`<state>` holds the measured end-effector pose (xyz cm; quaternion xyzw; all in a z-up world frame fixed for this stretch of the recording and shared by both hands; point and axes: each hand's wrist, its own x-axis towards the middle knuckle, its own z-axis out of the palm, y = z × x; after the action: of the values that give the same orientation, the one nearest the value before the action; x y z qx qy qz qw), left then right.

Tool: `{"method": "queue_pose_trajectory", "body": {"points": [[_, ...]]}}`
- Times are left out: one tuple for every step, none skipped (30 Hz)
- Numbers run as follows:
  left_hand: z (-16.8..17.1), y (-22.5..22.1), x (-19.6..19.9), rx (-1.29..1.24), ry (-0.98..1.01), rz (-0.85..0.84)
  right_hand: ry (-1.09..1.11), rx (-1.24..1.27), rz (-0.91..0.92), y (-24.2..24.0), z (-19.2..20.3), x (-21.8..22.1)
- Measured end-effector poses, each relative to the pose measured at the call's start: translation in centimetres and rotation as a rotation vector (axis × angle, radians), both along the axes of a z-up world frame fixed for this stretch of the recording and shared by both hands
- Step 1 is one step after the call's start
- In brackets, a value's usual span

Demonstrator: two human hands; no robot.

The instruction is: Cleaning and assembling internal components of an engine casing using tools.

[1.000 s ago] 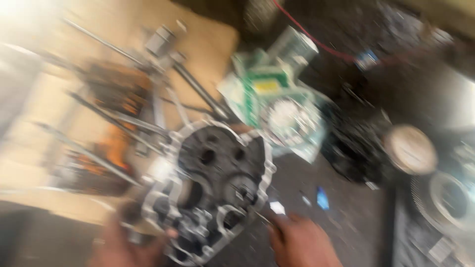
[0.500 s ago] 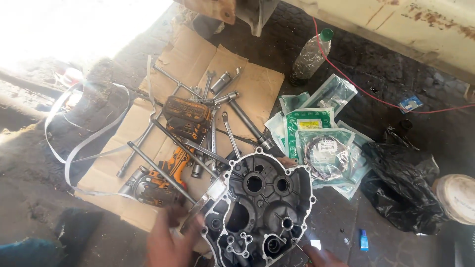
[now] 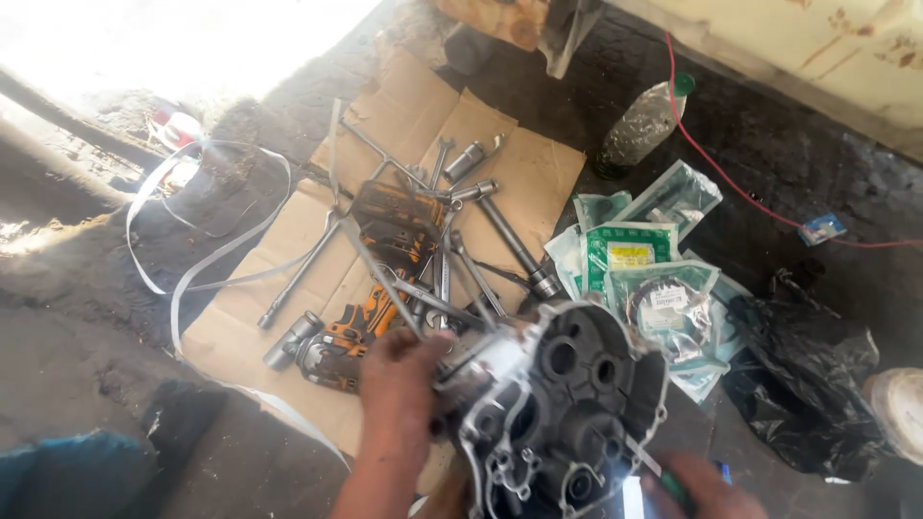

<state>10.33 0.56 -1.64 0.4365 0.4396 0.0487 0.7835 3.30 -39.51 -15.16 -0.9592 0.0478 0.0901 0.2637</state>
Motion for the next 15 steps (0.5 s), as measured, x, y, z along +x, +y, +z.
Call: {"method": "queue_pose_trajectory", "body": {"points": [[0.5,-1.2,0.3,-0.005,-0.005,0.006,-0.016,0.006,-0.010,2.7,5.0,4.6],[1.0,-2.4,0.5,0.270,0.003,-0.049,-0.031,0.012,-0.020,6.1,10.4,7.3],[1.5,-3.3,0.7,0.550,0.015,-0.096,-0.046,0.024,-0.024,10.4,15.8,8.2],[2.4,-4.3,0.3,0.550,0.015,-0.083,-0.051,0.025,-0.012,11.0,17.0,9.1],[3.3,-5.2,0.0,0.698,-0.068,-0.159,-0.175,0.062,0.069,11.8,18.3,10.1],[4.1,-6.1,-0.4,0.846,-0.148,-0.238,-0.302,0.100,0.146,12.6,19.5,11.0],[5.4,-6.3,-0.9,0.851,-0.145,-0.221,-0.306,0.106,0.161,13.6,20.3,11.7],[6.7,-6.5,-1.4,0.849,-0.191,-0.283,-0.343,0.269,0.137,14.6,21.1,12.3],[7.9,-6.9,-1.9,0.845,-0.240,-0.346,-0.377,0.431,0.112,15.5,21.9,12.9],[7.9,-7.0,-2.2,0.849,-0.240,-0.330,-0.380,0.436,0.126,15.9,21.9,13.2],[7.8,-7.1,-2.4,0.830,-0.320,-0.363,-0.193,0.875,-0.006,16.1,21.9,13.5],[7.8,-7.3,-2.6,0.811,-0.400,-0.397,0.019,1.301,-0.145,16.4,21.9,13.9],[5.4,-6.5,-2.0,0.814,-0.402,-0.388,0.019,1.302,-0.135,15.9,21.0,13.5],[2.9,-5.8,-1.2,0.677,-0.407,-0.393,0.027,1.317,-0.108,15.4,20.1,13.2],[0.4,-5.1,-0.7,0.536,-0.410,-0.400,0.035,1.328,-0.087,14.7,19.2,12.6]]}}
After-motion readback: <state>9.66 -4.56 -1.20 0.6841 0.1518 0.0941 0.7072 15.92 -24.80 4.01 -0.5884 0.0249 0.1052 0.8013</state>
